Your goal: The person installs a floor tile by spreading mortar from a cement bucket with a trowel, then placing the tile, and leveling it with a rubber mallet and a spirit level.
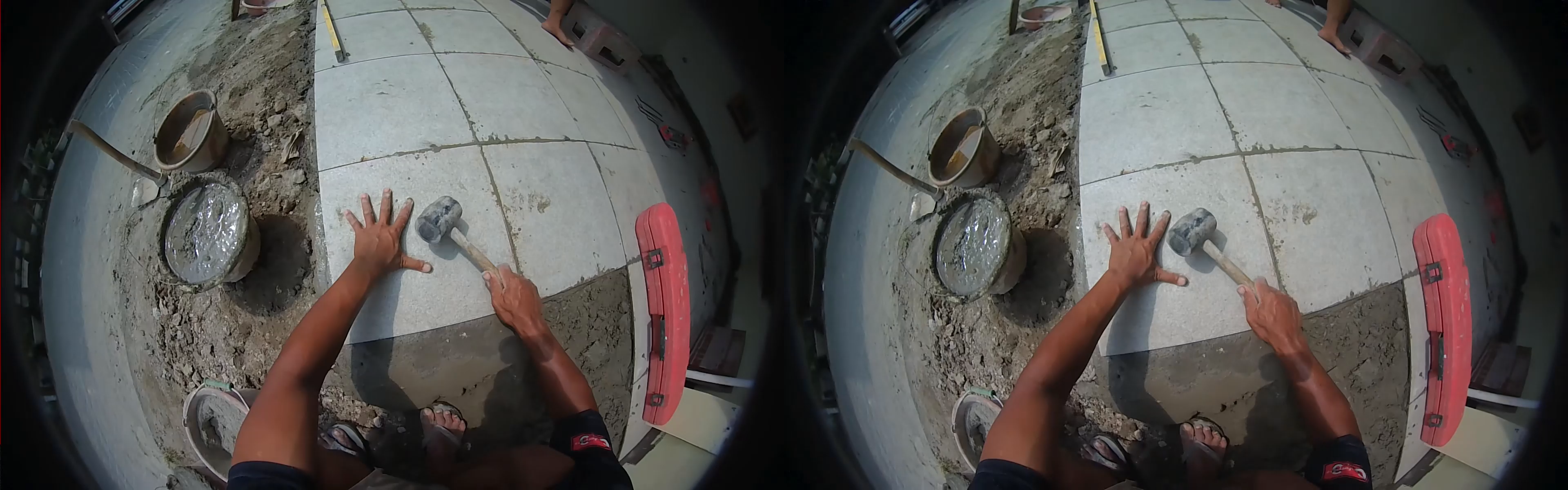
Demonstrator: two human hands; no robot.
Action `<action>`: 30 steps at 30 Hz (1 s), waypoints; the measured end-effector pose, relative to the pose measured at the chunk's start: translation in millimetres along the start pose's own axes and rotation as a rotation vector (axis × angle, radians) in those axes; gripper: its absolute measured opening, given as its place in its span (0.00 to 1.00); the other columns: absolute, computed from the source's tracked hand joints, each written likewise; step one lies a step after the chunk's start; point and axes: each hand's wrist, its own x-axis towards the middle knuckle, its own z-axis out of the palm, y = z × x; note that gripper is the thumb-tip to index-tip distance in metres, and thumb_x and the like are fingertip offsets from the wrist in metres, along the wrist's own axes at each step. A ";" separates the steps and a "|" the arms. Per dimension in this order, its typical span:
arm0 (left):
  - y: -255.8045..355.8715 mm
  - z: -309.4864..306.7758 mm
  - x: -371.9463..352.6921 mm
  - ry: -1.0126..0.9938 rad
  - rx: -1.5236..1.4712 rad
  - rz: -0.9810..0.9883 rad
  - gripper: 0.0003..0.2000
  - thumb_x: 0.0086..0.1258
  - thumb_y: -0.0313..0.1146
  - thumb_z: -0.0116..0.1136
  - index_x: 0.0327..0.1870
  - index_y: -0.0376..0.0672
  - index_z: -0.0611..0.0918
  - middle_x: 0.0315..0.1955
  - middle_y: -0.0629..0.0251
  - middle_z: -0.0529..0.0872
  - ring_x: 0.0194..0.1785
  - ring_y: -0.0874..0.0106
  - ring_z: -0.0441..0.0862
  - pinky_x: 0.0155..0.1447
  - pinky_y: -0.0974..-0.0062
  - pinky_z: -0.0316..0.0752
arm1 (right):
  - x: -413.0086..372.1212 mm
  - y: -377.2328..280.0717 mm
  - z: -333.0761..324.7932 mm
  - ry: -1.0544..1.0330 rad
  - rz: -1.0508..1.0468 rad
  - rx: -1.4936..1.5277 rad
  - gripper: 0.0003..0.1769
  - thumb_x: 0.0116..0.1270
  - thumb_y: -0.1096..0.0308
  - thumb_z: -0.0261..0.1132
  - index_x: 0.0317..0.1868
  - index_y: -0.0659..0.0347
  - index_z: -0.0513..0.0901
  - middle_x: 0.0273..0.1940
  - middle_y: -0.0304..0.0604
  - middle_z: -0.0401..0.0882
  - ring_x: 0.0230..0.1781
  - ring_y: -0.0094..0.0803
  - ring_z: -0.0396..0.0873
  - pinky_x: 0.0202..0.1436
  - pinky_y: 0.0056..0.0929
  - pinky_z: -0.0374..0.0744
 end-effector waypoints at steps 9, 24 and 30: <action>-0.4 4.5 0.9 0.043 0.024 0.027 0.77 0.28 0.93 0.58 0.88 0.61 0.55 0.87 0.43 0.44 0.84 0.23 0.37 0.70 0.08 0.40 | -36.0 11.0 5.9 0.042 -0.002 0.049 0.24 0.83 0.45 0.55 0.46 0.62 0.77 0.37 0.66 0.85 0.42 0.69 0.84 0.46 0.64 0.79; 6.8 -5.0 -0.9 -0.034 0.052 -0.016 0.78 0.27 0.90 0.64 0.89 0.60 0.53 0.87 0.45 0.43 0.85 0.25 0.37 0.73 0.10 0.42 | -58.2 33.0 -1.9 -0.030 0.204 0.123 0.28 0.80 0.41 0.58 0.48 0.62 0.80 0.37 0.64 0.86 0.43 0.69 0.84 0.47 0.62 0.79; 4.7 -2.3 0.0 -0.028 0.044 -0.025 0.78 0.28 0.92 0.61 0.89 0.61 0.53 0.87 0.45 0.43 0.85 0.25 0.36 0.73 0.11 0.39 | -66.7 51.3 8.8 0.133 0.154 0.226 0.26 0.79 0.44 0.60 0.45 0.63 0.81 0.35 0.65 0.85 0.42 0.69 0.83 0.45 0.61 0.77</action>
